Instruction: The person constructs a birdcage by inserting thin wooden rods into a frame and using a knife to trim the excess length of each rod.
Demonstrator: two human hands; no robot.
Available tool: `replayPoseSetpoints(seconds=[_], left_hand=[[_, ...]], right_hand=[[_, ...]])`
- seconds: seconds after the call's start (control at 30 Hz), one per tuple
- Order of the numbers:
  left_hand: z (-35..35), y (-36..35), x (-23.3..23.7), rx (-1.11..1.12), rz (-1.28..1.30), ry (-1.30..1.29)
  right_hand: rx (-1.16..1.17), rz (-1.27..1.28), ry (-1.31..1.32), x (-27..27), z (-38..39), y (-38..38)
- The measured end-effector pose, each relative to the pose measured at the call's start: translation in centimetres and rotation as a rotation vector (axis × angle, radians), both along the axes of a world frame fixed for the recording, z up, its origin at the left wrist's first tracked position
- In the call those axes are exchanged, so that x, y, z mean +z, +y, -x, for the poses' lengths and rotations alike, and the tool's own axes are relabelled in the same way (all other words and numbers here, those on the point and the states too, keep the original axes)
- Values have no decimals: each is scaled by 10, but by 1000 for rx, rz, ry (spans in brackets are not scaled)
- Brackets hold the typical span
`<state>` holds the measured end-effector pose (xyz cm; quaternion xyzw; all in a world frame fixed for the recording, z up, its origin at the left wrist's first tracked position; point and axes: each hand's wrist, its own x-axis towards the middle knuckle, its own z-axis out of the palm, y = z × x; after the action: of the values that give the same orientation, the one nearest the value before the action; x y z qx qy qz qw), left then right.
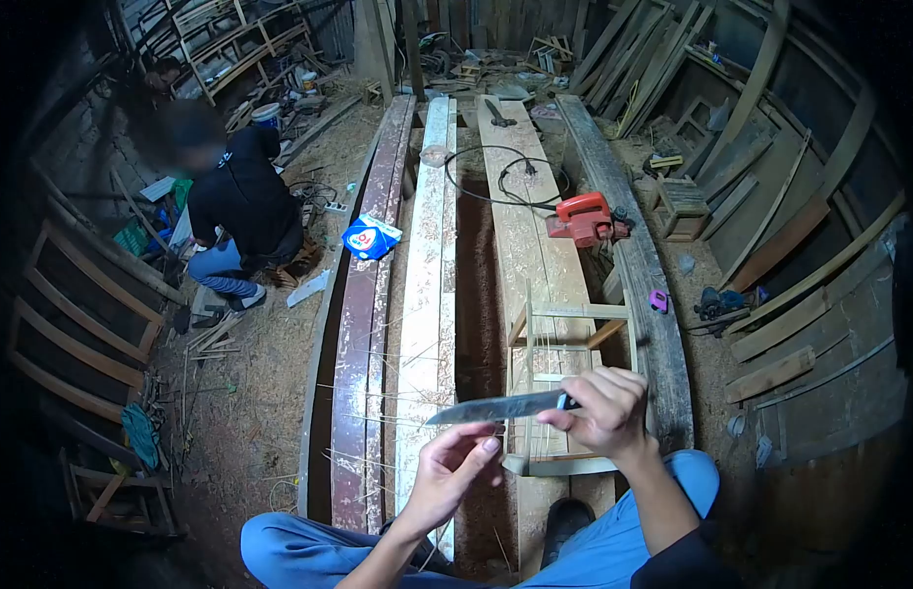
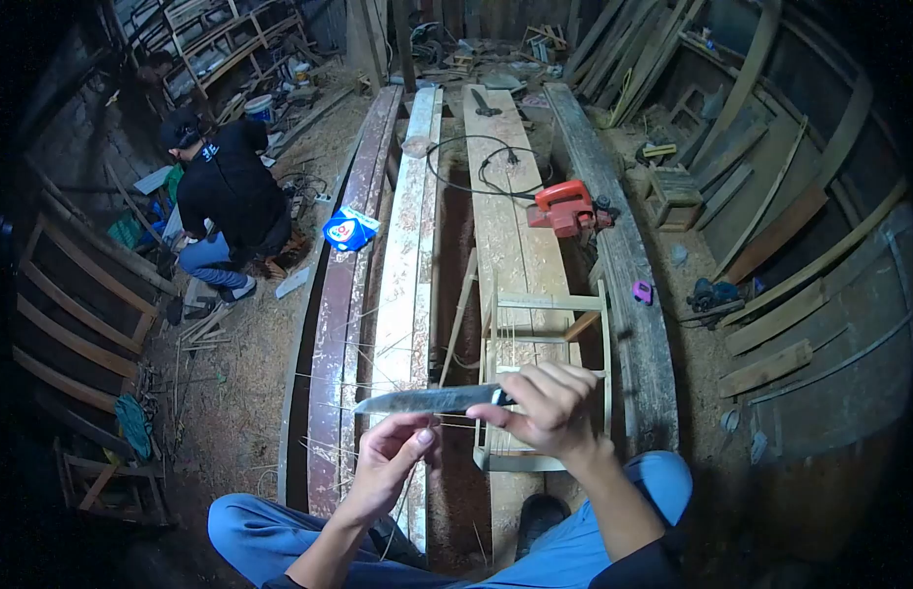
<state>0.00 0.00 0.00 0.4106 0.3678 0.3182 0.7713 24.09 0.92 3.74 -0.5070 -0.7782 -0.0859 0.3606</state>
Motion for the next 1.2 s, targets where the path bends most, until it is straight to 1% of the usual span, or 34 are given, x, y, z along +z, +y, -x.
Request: replayPoseSetpoints(seconds=[0.07,0.1,0.17,0.2,0.27,0.4,0.47,0.5,0.57,0.67,0.77,0.8,0.87,1.0,1.07,1.2], left_hand=[[-6,2,2,45,-73,-146],[-13,3,4,47,-68,-155],[-21,5,16,143,-125,-253],[-22,6,17,144,-127,-253],[-24,8,16,169,-215,-172],[-31,7,11,186,-228,-228],[-34,2,6,188,-199,-168],[-34,0,3,185,-197,-168],[-32,-3,0,194,-112,-209],[-36,-5,4,247,-127,-214],[-35,-3,14,203,-113,-158],[-33,-2,9,203,-114,-157],[-28,-1,-4,156,-188,-70],[-24,0,1,175,-135,-114],[-26,-3,11,255,-72,-224],[-16,-3,10,219,-44,-193]], right_hand=[[36,-6,5,2,7,-3],[38,0,-5,3,5,-3],[37,-50,-20,6,4,-2],[38,-51,-20,5,3,-2],[5,-78,-12,4,0,-2],[-6,-36,-39,6,-1,-5],[23,-3,-10,6,3,-6],[20,-1,-10,5,3,-6],[45,21,-15,0,4,-7],[45,22,-20,-2,5,-7],[45,41,-17,1,4,-7],[42,56,-9,2,4,-7],[41,63,4,2,5,-6],[57,47,-3,-5,9,-4],[69,49,-1,-7,12,-2],[92,70,14,-9,19,0]])
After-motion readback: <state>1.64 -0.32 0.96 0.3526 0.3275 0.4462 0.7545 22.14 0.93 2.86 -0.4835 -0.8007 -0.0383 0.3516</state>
